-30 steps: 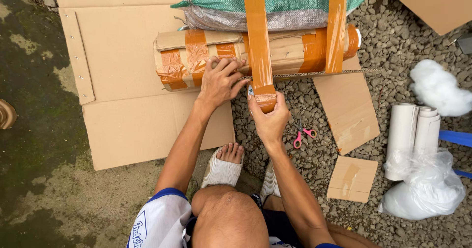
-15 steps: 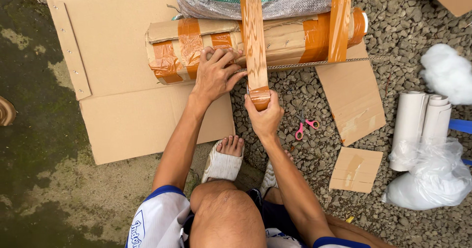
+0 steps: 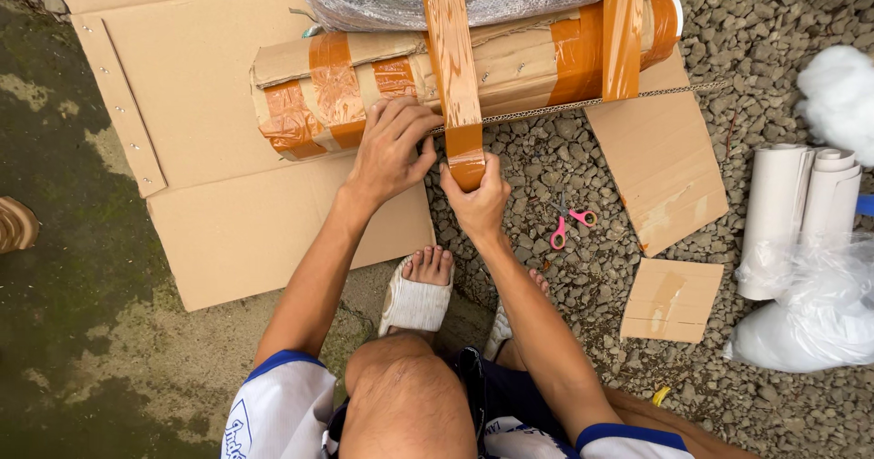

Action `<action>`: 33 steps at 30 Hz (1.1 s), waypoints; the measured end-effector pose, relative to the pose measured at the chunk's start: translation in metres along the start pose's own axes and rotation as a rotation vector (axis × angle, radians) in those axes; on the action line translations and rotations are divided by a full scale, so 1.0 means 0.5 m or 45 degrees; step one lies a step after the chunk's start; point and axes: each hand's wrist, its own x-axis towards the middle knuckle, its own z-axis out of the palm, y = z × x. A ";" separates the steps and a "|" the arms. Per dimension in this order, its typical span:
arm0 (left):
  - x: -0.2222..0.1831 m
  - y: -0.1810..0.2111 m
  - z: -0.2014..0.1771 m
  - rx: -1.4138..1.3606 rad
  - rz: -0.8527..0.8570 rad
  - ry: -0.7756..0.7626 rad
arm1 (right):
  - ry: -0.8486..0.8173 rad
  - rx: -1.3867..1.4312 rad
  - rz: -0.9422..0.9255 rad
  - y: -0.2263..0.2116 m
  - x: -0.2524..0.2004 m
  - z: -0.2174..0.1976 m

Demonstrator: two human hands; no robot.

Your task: The person secures a large cylindrical bundle wrapped in plastic and a sack inside a cardboard box using orange packing tape. They apply tape strips across the bundle and box flaps, cut the tape with pink scissors, and fold the box flaps closed.

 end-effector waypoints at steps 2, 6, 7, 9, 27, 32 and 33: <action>-0.007 0.001 0.015 -0.044 -0.067 0.039 | 0.000 -0.017 -0.011 0.011 -0.004 -0.001; 0.002 -0.003 0.034 0.530 0.353 -0.187 | -0.011 -0.035 -0.028 0.034 -0.002 0.002; 0.010 -0.006 0.038 0.778 0.531 -0.254 | -0.022 -0.038 -0.040 0.040 -0.001 0.003; 0.016 -0.006 0.046 1.064 0.782 -0.389 | -0.038 -0.014 -0.054 0.051 -0.012 -0.002; 0.071 0.025 0.040 1.901 1.231 -0.811 | -0.399 -0.052 0.191 0.043 0.056 -0.009; 0.083 0.041 0.024 2.055 1.306 -1.016 | -0.415 -0.654 -0.361 0.104 0.027 -0.138; 0.081 0.044 0.025 2.076 1.312 -0.963 | -0.511 -0.720 -0.216 0.132 0.026 -0.180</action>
